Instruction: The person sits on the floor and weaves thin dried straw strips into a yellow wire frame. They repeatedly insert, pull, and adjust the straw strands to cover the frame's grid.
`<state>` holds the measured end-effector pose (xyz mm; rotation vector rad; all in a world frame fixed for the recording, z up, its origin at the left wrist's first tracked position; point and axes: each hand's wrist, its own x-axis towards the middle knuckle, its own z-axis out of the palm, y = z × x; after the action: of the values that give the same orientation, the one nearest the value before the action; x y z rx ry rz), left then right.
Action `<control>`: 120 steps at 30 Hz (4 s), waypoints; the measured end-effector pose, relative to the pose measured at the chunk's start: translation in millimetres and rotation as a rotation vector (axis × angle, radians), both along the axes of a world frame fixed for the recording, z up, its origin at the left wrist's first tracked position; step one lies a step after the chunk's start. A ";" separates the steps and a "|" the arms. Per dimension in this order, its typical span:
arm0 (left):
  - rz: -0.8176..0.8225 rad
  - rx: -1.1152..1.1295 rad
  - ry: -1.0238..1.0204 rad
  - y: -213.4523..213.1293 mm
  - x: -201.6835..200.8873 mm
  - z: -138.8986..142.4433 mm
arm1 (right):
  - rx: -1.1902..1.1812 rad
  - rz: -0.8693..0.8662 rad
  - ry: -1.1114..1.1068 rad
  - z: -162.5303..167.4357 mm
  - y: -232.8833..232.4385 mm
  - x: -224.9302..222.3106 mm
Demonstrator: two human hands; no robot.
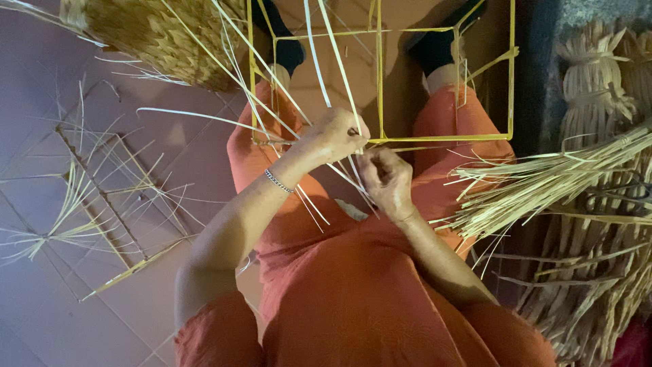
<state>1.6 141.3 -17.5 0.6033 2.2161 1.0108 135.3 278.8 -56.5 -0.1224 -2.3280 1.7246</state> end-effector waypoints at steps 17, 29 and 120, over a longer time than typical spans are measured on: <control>0.043 0.148 0.270 -3.2 24.2 1.7 | 0.732 -0.192 0.255 35.1 26.8 -29.9; 0.110 0.220 0.180 -4.9 42.9 -1.4 | 0.411 -0.172 0.205 59.7 58.8 33.2; 0.095 -0.056 -0.020 -1.1 51.4 30.0 | -0.653 -1.209 0.368 5.9 418.7 310.2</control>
<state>53.1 140.2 12.5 0.4646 2.2655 0.9941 445.4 697.5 -50.6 -0.9748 -0.9109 1.4876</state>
